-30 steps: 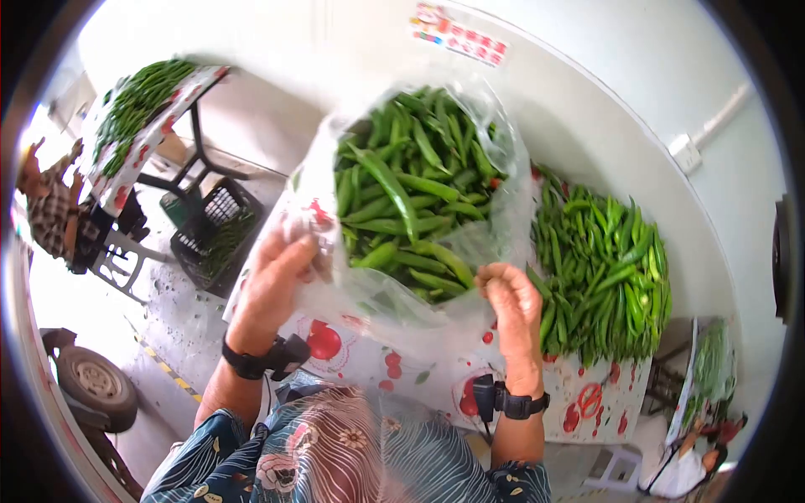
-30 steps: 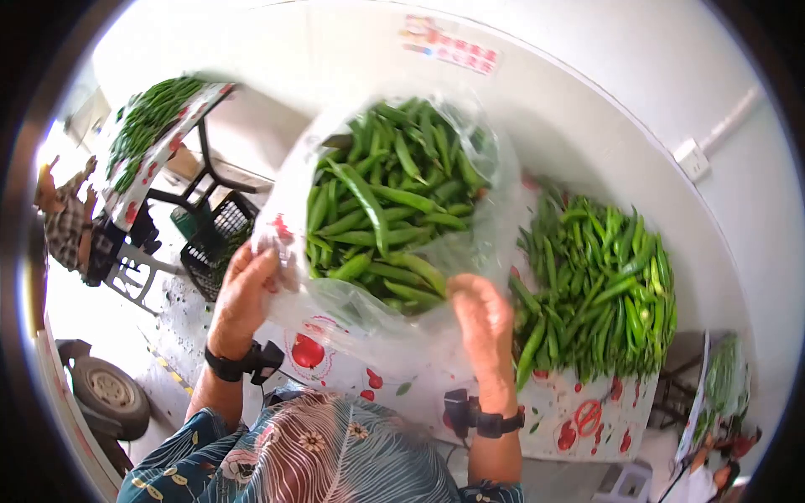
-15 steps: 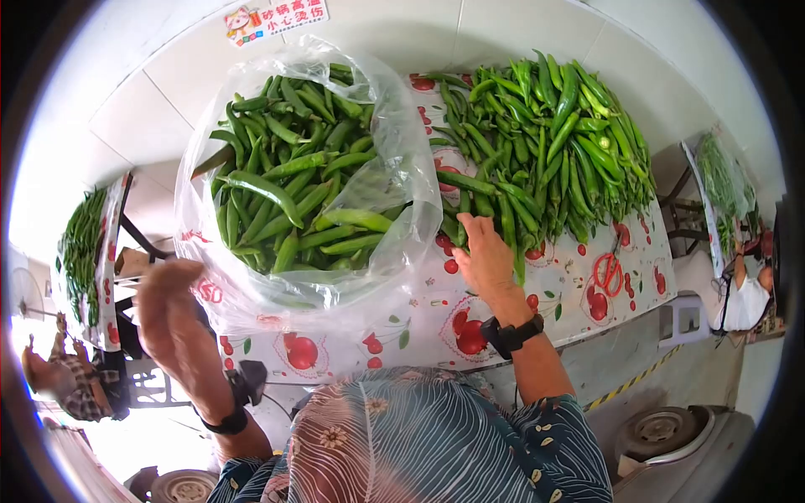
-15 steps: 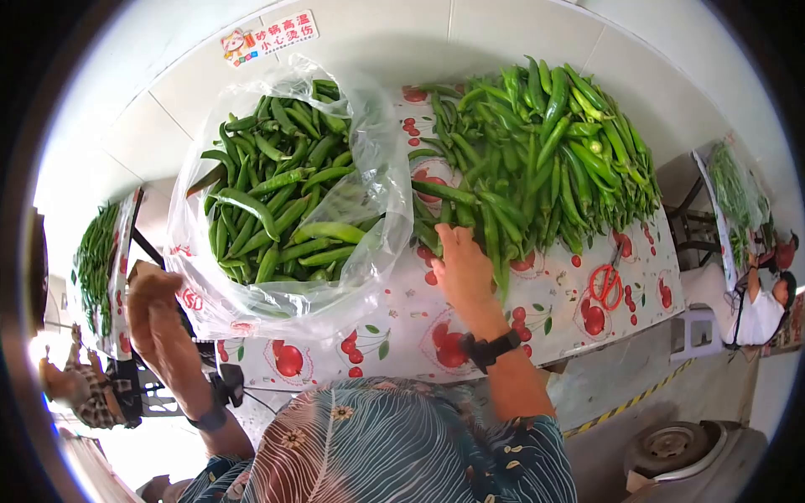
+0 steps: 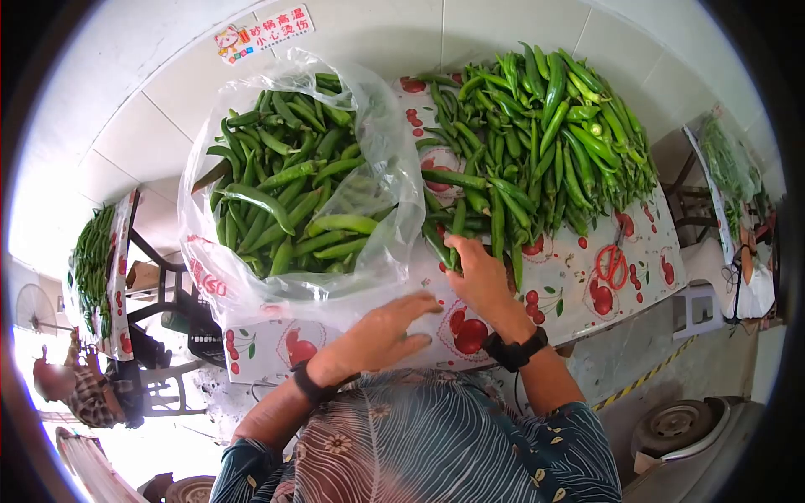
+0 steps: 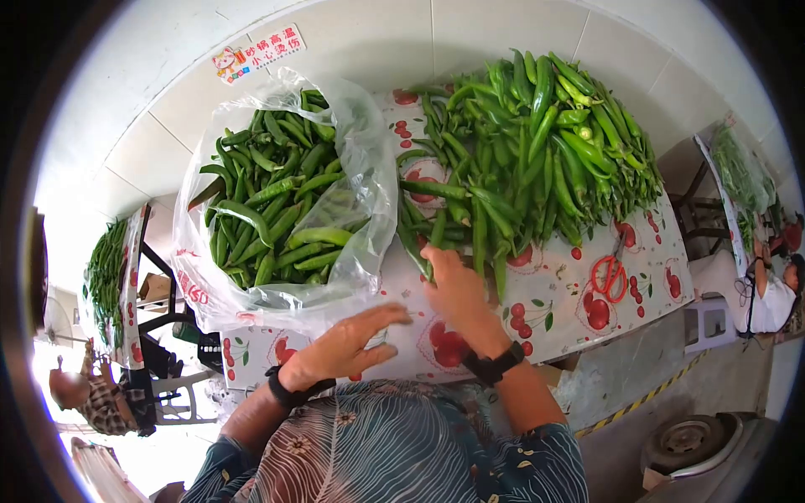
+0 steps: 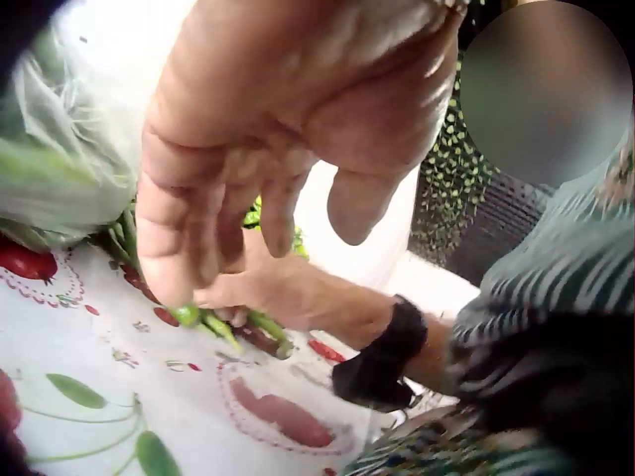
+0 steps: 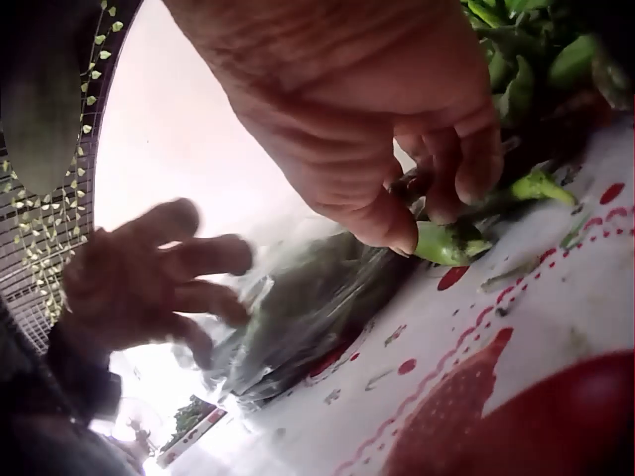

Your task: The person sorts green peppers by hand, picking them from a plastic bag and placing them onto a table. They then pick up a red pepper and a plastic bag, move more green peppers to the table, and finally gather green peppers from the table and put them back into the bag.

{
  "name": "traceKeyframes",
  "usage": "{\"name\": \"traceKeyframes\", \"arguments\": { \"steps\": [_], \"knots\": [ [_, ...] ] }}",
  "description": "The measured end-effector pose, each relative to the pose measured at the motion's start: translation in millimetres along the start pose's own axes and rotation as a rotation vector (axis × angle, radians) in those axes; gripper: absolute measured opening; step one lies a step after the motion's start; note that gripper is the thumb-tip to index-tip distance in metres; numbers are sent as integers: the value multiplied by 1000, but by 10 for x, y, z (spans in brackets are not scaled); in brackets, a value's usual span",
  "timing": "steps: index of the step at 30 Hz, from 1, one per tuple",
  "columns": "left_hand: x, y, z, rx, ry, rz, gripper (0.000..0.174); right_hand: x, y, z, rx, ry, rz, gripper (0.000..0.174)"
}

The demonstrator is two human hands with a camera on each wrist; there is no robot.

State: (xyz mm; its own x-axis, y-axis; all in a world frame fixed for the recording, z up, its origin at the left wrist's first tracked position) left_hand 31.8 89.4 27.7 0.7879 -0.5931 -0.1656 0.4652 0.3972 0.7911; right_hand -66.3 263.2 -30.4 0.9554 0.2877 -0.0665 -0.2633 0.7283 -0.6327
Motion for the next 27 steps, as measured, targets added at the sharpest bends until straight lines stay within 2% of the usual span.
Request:
{"name": "traceKeyframes", "arguments": {
  "steps": [1,4,7,10,11,14,16,19,20,22,24,27],
  "knots": [
    [-28,-34,-36,-98,33,31,52,63,-18,26,-48,6,2,45],
    [-113,-162,-119,-131,165,-11,55,223,-14,83,-117,-85,46,45],
    [-176,-246,-141,227,141,211,54,383,-35,107,-162,-258,46,43],
    [-160,-475,-192,270,203,322,50,487,-76,61,-112,-354,99,40],
    [-159,-568,-257,334,313,272,48,496,-103,35,-104,-376,139,40],
    [-123,-668,-319,413,366,411,44,533,-199,-59,-83,-437,242,40],
    [-90,-733,-312,424,315,488,41,567,-266,-117,-69,-475,296,39],
    [6,-855,-280,507,282,625,37,565,-292,-36,-271,-431,195,37],
    [40,-895,-272,547,279,673,36,542,-276,21,-305,-333,202,37],
    [49,-900,-264,596,303,639,35,468,-172,174,-369,-132,216,37],
    [4,-812,-259,607,341,585,35,435,16,294,-253,-108,66,36],
    [21,-874,-294,528,298,607,34,443,210,338,11,-49,-101,36]
  ]
}}
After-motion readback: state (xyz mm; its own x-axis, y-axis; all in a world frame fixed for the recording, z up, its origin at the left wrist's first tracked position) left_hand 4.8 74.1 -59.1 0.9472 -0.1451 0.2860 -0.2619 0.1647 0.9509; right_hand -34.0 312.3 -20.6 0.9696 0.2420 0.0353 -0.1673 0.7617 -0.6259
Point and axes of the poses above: each hand's wrist, its own x-axis away from the middle knuckle, its own z-axis out of the back of the hand, y = z × x, the point moved 2 cm from there along -x, towards the middle knuckle, and after that the axes turned 11 degrees about -z, right-handed, at the moved point
